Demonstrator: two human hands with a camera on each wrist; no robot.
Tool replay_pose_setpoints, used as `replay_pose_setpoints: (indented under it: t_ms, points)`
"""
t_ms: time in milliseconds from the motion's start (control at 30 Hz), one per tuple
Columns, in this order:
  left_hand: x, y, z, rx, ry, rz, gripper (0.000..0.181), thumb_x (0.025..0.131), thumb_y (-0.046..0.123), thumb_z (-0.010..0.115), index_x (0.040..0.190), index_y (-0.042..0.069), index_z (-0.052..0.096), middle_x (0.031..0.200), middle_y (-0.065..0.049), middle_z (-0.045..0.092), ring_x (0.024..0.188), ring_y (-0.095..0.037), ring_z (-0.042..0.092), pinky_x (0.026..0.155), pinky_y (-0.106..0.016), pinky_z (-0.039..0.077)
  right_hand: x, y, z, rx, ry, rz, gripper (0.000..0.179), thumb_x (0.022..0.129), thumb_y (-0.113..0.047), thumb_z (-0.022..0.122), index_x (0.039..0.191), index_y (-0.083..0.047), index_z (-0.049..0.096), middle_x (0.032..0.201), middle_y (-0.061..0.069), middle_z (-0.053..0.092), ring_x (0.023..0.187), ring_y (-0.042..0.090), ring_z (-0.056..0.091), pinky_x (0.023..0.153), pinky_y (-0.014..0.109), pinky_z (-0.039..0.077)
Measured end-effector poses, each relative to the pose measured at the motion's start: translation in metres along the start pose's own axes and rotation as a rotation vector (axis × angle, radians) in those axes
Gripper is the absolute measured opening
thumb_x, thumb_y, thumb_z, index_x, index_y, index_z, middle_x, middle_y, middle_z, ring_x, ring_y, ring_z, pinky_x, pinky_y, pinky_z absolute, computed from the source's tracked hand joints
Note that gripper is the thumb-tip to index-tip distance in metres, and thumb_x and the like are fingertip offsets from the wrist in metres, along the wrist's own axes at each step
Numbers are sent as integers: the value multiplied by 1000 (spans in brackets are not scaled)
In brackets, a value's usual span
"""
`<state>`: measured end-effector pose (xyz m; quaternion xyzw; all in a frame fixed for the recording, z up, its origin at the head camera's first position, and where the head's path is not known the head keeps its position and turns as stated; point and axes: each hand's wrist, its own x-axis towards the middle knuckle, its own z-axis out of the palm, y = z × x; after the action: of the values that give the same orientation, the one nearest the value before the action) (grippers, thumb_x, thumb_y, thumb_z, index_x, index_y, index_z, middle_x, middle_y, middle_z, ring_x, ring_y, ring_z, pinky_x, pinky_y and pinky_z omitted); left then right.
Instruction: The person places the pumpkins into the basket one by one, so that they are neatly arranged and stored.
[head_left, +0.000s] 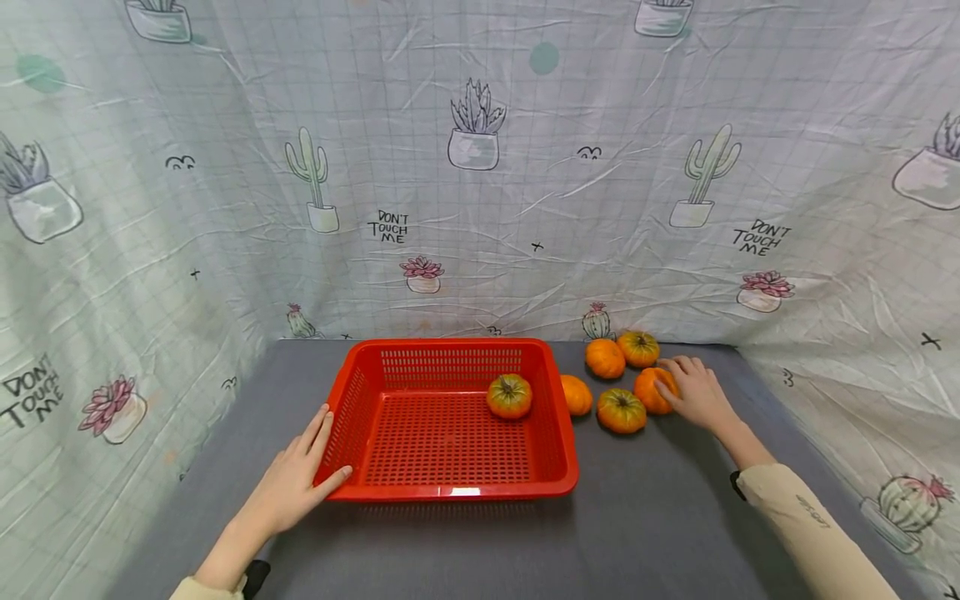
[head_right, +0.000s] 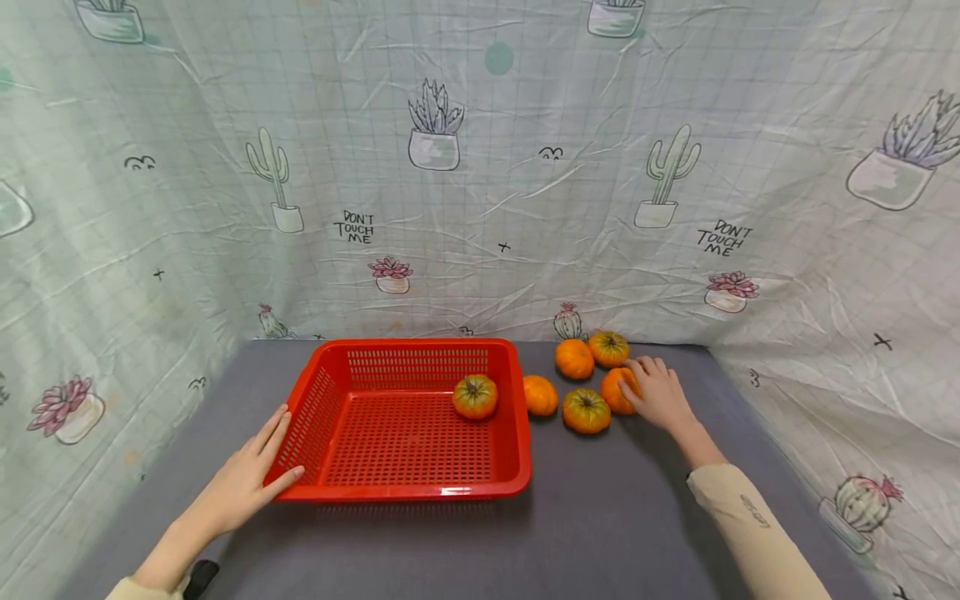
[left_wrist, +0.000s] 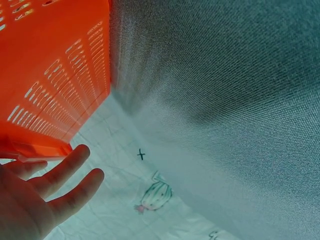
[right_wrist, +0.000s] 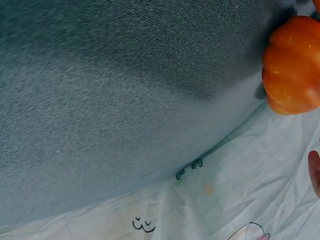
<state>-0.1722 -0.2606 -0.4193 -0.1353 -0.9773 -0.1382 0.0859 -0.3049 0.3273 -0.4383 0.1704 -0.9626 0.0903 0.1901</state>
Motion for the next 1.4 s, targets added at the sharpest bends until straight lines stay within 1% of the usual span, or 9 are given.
replay_pose_setpoints:
  t_ms: [167,267,467,600,767,900,1033,1200,1400]
  points:
    - [0,-1,1,3,2,5,80,84,43,54,141,0,19,148,-15,17,113,-41,44,84,-59,37,6,-1,3,-36,-128,65,44,88,-30,52,121,-1,49,114,23,47,102,40,40,73,52,34]
    - [0,-1,1,2,4,8,80,84,43,54,141,0,19,148,-16,17,113,-41,44,84,-59,38,11,0,5,-61,-189,90,48,89,-33,49,125,-1,47,117,24,44,104,41,38,75,54,33]
    - [1,-2,1,-2,-6,2,80,84,43,54,141,0,19,148,-15,16,114,-40,43,84,-58,38,18,2,10,-122,-284,114,50,88,-38,48,125,-5,48,117,26,43,105,43,35,74,54,30]
    - [1,-2,2,-2,-3,0,80,83,44,54,142,1,19,148,-15,16,114,-40,43,85,-58,37,20,2,12,-139,-322,129,54,86,-45,49,124,-7,49,116,27,44,105,45,35,76,57,29]
    - [0,-2,2,-3,2,1,80,83,43,55,141,1,20,148,-15,17,114,-40,44,85,-58,37,19,2,15,-142,-320,145,63,82,-54,51,124,-7,49,108,28,46,101,44,38,75,56,30]
    - [0,-2,1,-2,6,5,80,83,43,54,141,0,20,148,-15,17,113,-41,44,84,-59,38,18,2,16,-157,-307,126,65,80,-56,52,123,-7,50,102,26,48,97,43,40,73,55,32]
    - [0,-2,2,-4,3,1,80,83,43,55,141,1,20,148,-14,17,113,-41,44,84,-59,37,17,2,17,-171,-287,93,66,78,-56,55,121,-6,50,99,25,49,93,42,41,70,53,33]
    - [1,-2,3,-4,-8,0,80,83,44,54,142,1,20,148,-14,17,114,-40,43,84,-59,37,13,3,14,-185,-264,49,65,76,-54,58,118,-4,51,100,25,50,93,42,42,68,51,34]
    - [1,-3,2,-4,-6,2,80,84,43,54,141,1,19,148,-14,16,114,-41,43,84,-59,37,7,2,6,-143,-216,35,64,74,-49,64,112,0,48,102,26,51,94,43,42,70,51,34]
